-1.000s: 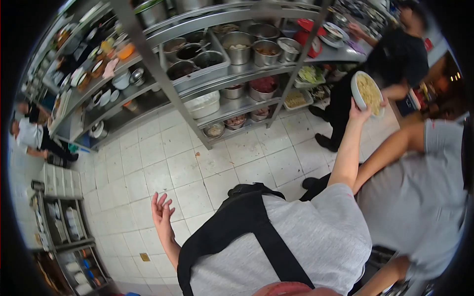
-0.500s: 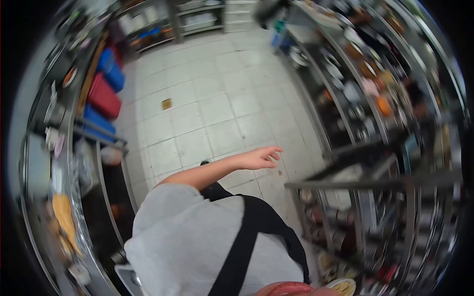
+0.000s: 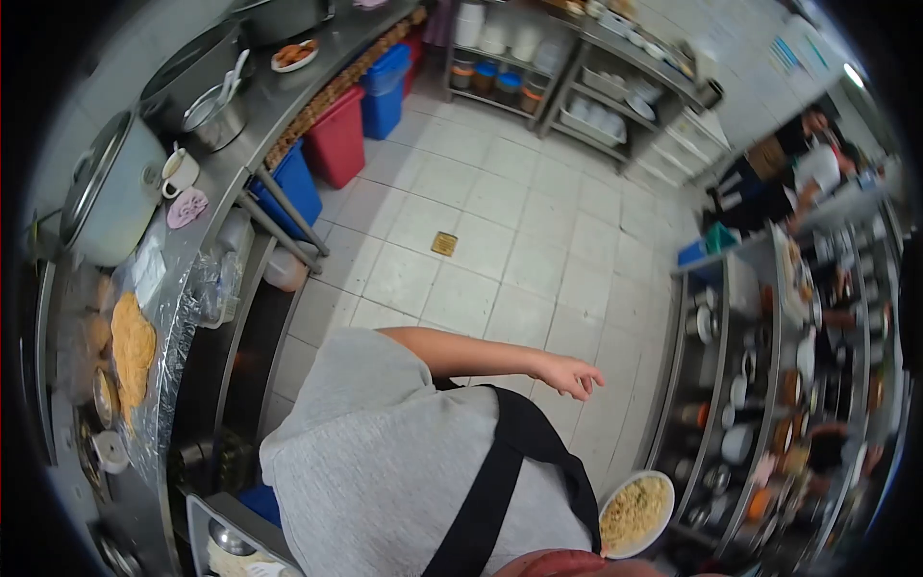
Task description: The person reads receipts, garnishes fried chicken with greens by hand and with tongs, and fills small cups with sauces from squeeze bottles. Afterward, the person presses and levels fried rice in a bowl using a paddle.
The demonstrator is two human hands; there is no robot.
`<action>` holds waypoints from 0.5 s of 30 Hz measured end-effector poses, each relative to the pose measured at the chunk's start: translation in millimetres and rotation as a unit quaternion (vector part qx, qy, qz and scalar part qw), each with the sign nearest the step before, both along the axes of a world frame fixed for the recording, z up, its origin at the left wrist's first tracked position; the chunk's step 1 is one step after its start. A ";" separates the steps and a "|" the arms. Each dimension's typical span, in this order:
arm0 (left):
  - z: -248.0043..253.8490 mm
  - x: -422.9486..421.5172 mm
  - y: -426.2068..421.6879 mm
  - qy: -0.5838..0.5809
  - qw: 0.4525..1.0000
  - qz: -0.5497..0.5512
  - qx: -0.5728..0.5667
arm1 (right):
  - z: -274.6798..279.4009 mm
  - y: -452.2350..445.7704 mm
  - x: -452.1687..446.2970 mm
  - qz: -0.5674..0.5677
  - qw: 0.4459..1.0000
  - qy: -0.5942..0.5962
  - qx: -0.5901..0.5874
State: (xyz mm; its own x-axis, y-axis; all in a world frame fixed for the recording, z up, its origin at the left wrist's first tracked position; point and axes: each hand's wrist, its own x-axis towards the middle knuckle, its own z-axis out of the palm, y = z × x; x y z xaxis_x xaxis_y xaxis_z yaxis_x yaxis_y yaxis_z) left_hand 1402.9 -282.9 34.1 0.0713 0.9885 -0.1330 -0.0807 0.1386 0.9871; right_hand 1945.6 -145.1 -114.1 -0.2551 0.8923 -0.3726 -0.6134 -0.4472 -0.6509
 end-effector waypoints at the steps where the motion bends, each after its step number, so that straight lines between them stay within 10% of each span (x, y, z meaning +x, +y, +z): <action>1: -6.0 -25.5 1.8 -0.020 1.000 0.012 -0.002 | 43.2 -1.9 -103.5 0.010 1.000 0.006 0.025; 9: -54.5 -289.5 -87.8 -0.138 0.886 0.439 -0.065 | 98.6 68.7 -587.7 0.359 0.932 0.017 0.051; 15: -36.9 -422.5 -246.1 -0.181 0.592 0.785 0.031 | 100.2 67.2 -903.9 0.607 0.791 0.036 0.060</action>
